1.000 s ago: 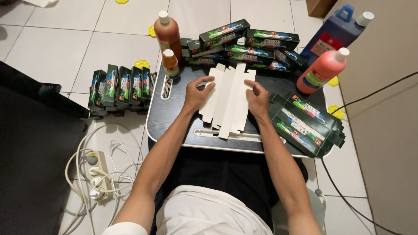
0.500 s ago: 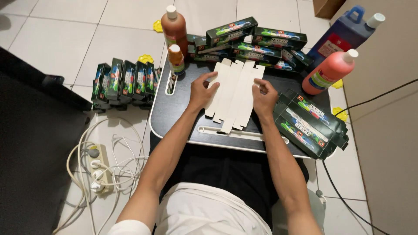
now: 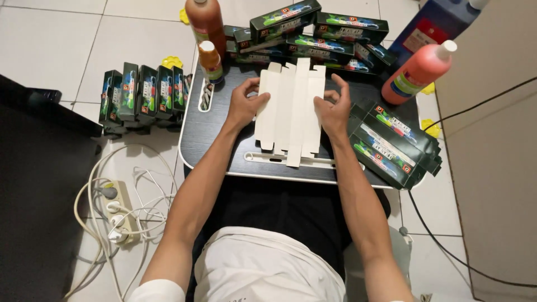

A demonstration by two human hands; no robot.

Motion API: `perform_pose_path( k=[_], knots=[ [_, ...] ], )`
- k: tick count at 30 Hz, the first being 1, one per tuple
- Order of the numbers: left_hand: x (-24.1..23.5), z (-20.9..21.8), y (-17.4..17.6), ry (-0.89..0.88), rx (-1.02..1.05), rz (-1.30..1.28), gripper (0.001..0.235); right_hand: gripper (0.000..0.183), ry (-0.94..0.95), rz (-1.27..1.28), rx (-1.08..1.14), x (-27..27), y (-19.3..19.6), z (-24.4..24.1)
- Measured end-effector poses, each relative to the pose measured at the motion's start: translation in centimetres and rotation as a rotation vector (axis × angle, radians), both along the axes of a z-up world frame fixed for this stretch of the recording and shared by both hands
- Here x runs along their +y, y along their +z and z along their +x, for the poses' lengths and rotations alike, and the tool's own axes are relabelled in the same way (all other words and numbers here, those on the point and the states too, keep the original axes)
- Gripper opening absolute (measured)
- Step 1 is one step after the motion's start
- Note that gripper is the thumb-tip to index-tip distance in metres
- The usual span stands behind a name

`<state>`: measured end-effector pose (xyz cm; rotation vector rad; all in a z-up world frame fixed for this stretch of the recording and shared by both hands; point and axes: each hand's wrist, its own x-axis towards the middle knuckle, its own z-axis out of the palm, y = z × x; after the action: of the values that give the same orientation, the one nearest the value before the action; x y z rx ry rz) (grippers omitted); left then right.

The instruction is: The person assembles small rectangular cardboard boxes by folding flat printed sheets into shape and tucking the flaps to close them. The person handles multiple sheets one at a time, folding and tucking each to form a finished box, then places the completed boxes in a stack.

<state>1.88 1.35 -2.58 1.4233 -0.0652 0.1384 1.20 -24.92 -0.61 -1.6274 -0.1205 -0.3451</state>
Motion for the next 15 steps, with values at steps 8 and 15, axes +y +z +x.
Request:
perform_pose_path(
  k=[8, 15],
  knots=[
    [-0.4, -0.9, 0.1, -0.002, -0.023, 0.069, 0.046, 0.068, 0.146, 0.006, 0.125, -0.7, -0.4, 0.2],
    [-0.6, -2.6, 2.0, 0.054, -0.075, 0.012, 0.048, 0.076, 0.13, 0.04, 0.097, -0.5, -0.2, -0.1]
  ],
)
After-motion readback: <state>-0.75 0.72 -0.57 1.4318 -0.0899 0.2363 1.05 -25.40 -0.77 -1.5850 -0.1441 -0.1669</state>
